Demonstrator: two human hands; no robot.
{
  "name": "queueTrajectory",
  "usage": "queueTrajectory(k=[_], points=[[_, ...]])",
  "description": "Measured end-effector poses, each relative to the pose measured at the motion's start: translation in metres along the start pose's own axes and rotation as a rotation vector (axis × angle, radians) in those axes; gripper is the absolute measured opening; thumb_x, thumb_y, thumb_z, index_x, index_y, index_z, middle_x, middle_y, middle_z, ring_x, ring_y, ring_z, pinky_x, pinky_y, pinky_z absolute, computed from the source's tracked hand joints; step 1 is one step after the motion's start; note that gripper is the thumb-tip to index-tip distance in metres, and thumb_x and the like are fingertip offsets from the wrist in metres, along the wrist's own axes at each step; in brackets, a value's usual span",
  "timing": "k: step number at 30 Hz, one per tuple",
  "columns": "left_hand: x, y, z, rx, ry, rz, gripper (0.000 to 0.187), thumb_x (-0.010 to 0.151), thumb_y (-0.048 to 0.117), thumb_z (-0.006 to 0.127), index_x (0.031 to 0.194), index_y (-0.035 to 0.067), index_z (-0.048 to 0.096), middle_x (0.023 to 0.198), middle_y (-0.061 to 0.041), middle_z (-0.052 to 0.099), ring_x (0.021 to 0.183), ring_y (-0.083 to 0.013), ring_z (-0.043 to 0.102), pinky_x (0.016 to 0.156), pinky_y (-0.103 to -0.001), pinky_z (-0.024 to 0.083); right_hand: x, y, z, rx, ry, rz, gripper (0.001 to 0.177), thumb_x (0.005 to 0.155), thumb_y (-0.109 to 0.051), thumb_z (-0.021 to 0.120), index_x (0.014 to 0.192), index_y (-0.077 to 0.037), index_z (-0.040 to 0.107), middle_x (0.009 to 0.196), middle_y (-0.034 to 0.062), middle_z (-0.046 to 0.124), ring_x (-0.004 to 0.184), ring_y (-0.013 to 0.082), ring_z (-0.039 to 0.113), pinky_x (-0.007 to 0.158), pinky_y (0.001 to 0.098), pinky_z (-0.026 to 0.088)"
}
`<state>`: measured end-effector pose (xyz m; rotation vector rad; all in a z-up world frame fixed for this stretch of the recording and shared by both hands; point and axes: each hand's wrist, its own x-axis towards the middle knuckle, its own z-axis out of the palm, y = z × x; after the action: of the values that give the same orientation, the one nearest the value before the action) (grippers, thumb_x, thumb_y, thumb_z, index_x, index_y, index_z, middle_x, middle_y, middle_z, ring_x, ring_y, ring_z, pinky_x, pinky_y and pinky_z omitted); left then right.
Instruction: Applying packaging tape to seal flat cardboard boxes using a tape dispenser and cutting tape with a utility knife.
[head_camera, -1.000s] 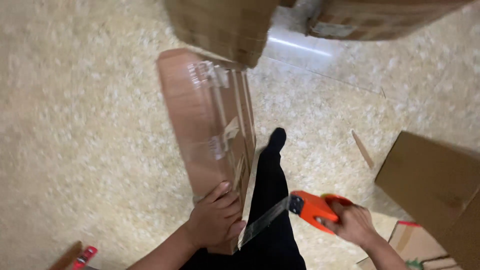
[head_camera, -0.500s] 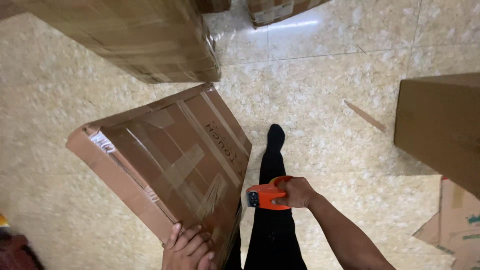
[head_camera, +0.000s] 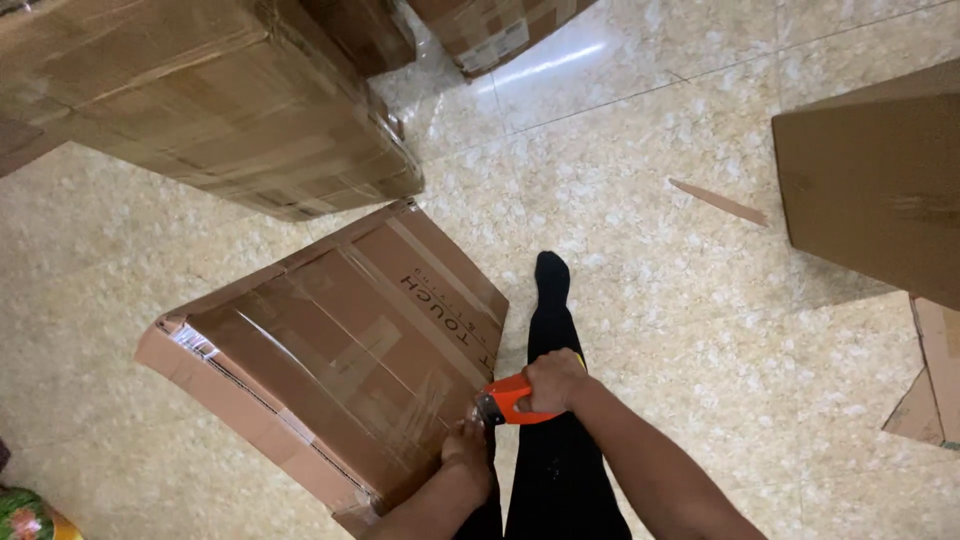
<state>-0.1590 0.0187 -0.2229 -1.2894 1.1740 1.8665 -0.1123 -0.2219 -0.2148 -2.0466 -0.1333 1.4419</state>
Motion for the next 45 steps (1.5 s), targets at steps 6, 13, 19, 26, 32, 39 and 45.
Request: queueTrajectory(k=[6, 13, 19, 26, 32, 39, 45], points=[[-0.047, 0.001, -0.030, 0.120, -0.091, -0.075, 0.089, 0.105, 0.042, 0.053, 0.166, 0.003, 0.002, 0.174, -0.017, -0.007, 0.160, -0.0391, -0.009, 0.127, -0.051, -0.001, -0.006, -0.016, -0.001, 0.096, -0.075, 0.157, 0.067, 0.079, -0.070, 0.066, 0.106, -0.010, 0.080, 0.108, 0.0148, 0.076, 0.103, 0.0317, 0.073, 0.089, 0.0442, 0.055], [0.096, -0.028, 0.028, 0.110, 0.080, -0.141, 0.090, 0.102, 0.040, 0.058, 0.166, 0.011, 0.000, 0.174, -0.013, -0.008, 0.160, -0.0361, -0.008, 0.127, -0.052, -0.010, -0.012, -0.016, 0.006, 0.391, -0.074, 0.408, 0.077, 0.074, -0.073, 0.070, 0.116, -0.007, 0.076, 0.121, 0.0119, 0.073, 0.111, 0.0284, 0.071, 0.092, 0.0413, 0.057], [0.131, -0.051, 0.028, 0.099, 0.086, 0.016, 0.099, 0.101, 0.041, 0.062, 0.166, 0.003, -0.002, 0.173, -0.019, -0.009, 0.159, -0.0406, -0.007, 0.126, -0.052, -0.004, -0.053, -0.009, 0.021, 0.322, 0.005, 0.534, 0.075, 0.080, -0.074, 0.063, 0.120, -0.011, 0.074, 0.121, 0.0129, 0.074, 0.112, 0.0279, 0.071, 0.094, 0.0417, 0.055], [-0.032, -0.058, -0.080, -0.359, 0.077, 0.171, 0.099, 0.101, 0.071, 0.046, 0.167, 0.005, 0.012, 0.173, -0.023, 0.000, 0.158, -0.0457, -0.006, 0.128, -0.056, -0.006, -0.148, 0.008, 0.049, 0.325, 0.331, 0.759, 0.065, 0.084, -0.073, 0.054, 0.115, -0.020, 0.074, 0.105, 0.0100, 0.080, 0.103, 0.0287, 0.077, 0.089, 0.0439, 0.059], [-0.218, -0.077, -0.040, 0.282, 0.474, -0.053, 0.098, 0.081, 0.043, 0.080, 0.163, 0.029, 0.027, 0.162, -0.007, 0.037, 0.153, -0.0373, 0.028, 0.125, -0.064, 0.014, -0.197, 0.006, 0.170, 0.650, 0.605, 1.019, 0.072, 0.079, -0.077, 0.059, 0.111, -0.015, 0.079, 0.099, 0.0216, 0.080, 0.103, 0.0347, 0.077, 0.092, 0.0453, 0.058], [-0.234, -0.136, 0.009, 0.699, 1.127, 0.277, 0.111, 0.075, 0.033, 0.083, 0.163, 0.008, 0.021, 0.130, -0.021, 0.053, 0.126, -0.0391, 0.047, 0.112, -0.060, 0.028, -0.185, 0.020, 0.273, 0.906, 0.927, 0.959, 0.063, 0.078, -0.065, 0.074, 0.104, -0.008, 0.081, 0.087, 0.0238, 0.081, 0.088, 0.0336, 0.081, 0.087, 0.0403, 0.059], [-0.273, -0.091, -0.032, 0.428, 1.169, 0.098, 0.104, 0.065, 0.027, 0.084, 0.152, 0.001, 0.034, 0.133, -0.021, 0.050, 0.130, -0.0390, 0.045, 0.115, -0.057, 0.026, -0.261, -0.024, 0.199, 0.817, 1.125, 0.906, 0.053, 0.082, -0.055, 0.075, 0.107, -0.008, 0.081, 0.083, 0.0198, 0.078, 0.078, 0.0274, 0.078, 0.080, 0.0391, 0.059]])
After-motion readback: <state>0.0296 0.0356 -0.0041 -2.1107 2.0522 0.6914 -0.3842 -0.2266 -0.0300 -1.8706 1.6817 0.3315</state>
